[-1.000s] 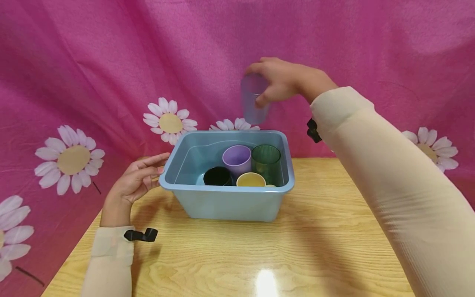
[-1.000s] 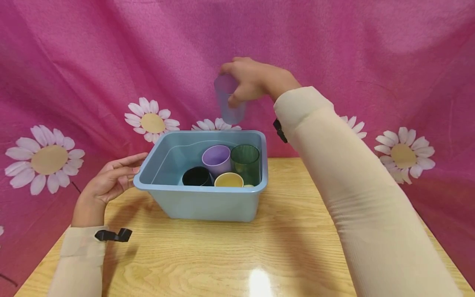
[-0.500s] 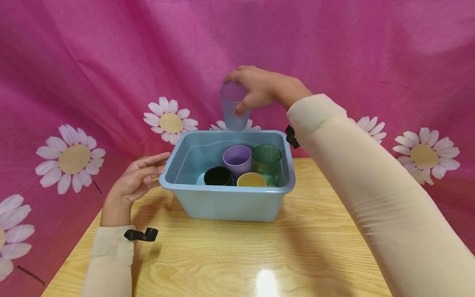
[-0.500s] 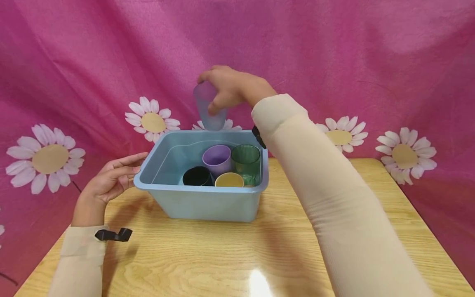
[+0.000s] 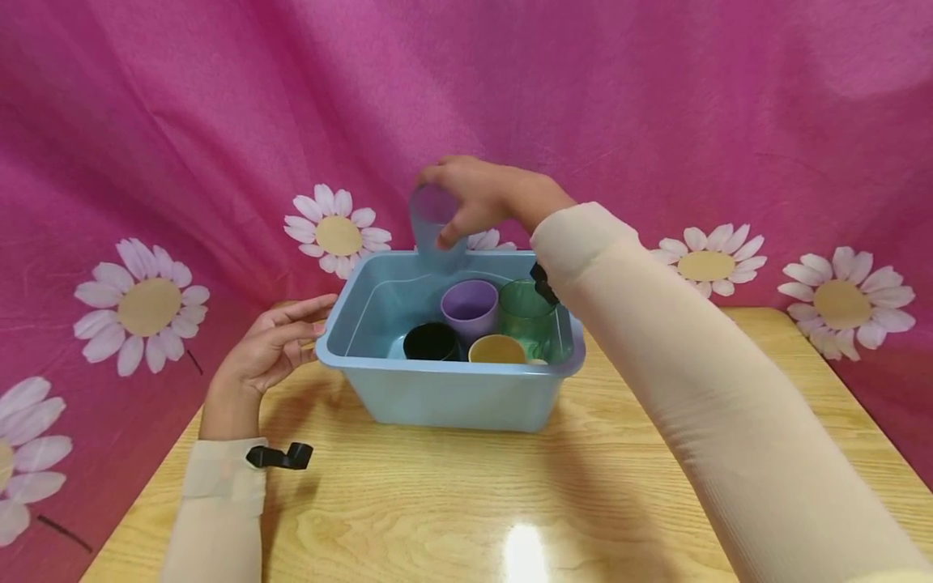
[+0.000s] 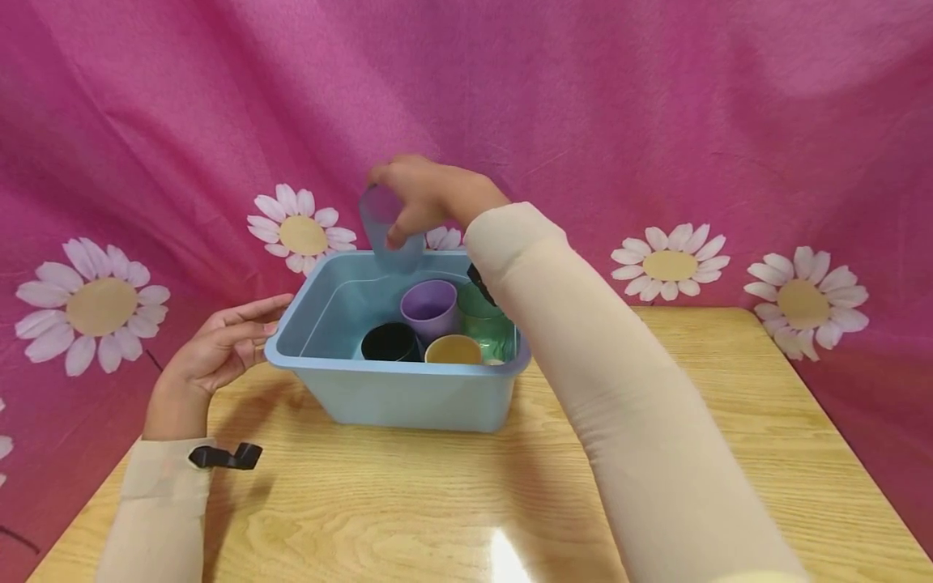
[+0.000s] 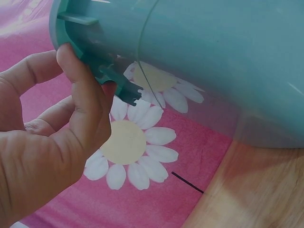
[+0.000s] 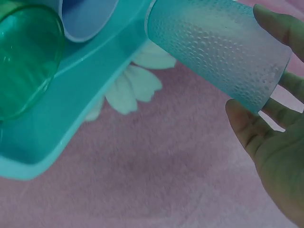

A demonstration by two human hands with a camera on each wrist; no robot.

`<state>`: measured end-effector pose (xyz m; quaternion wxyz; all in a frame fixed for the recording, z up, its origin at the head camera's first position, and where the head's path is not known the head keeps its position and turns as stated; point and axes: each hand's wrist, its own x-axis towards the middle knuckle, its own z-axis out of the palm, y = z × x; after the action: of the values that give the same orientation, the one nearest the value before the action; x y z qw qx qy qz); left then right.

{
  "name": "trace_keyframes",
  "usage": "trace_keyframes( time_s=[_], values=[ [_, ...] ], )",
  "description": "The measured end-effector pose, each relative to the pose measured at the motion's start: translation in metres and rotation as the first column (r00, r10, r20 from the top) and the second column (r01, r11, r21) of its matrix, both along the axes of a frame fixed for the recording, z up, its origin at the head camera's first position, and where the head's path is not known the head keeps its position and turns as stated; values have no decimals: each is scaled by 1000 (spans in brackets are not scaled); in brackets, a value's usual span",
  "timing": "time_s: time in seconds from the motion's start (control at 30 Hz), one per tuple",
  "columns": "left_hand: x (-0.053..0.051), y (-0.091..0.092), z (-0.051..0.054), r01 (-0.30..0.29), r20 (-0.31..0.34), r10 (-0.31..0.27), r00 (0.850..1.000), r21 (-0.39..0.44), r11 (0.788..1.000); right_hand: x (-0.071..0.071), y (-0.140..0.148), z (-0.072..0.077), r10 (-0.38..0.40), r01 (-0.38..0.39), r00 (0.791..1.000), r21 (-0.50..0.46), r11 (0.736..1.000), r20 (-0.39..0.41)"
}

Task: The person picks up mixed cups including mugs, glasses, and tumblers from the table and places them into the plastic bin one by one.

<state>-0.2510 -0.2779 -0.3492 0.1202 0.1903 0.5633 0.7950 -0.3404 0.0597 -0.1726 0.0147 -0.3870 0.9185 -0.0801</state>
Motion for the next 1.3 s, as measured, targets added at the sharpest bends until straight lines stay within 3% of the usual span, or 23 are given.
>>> trace_keyframes(
  time_s=[0.5, 0.83, 1.3],
  values=[
    [4, 0, 0, -13, 6, 13, 1000, -2, 1000, -4, -31, -28, 23, -25, 999, 44, 999, 48],
    [6, -1, 2, -10, 15, 10, 1000, 1, 1000, -4, -44, -47, 17, -30, 995, 140, 990, 98],
    [8, 1, 1, 7, -1, -7, 1000, 0, 1000, 2, -53, -66, 8, -26, 997, 254, 967, 72]
  ],
)
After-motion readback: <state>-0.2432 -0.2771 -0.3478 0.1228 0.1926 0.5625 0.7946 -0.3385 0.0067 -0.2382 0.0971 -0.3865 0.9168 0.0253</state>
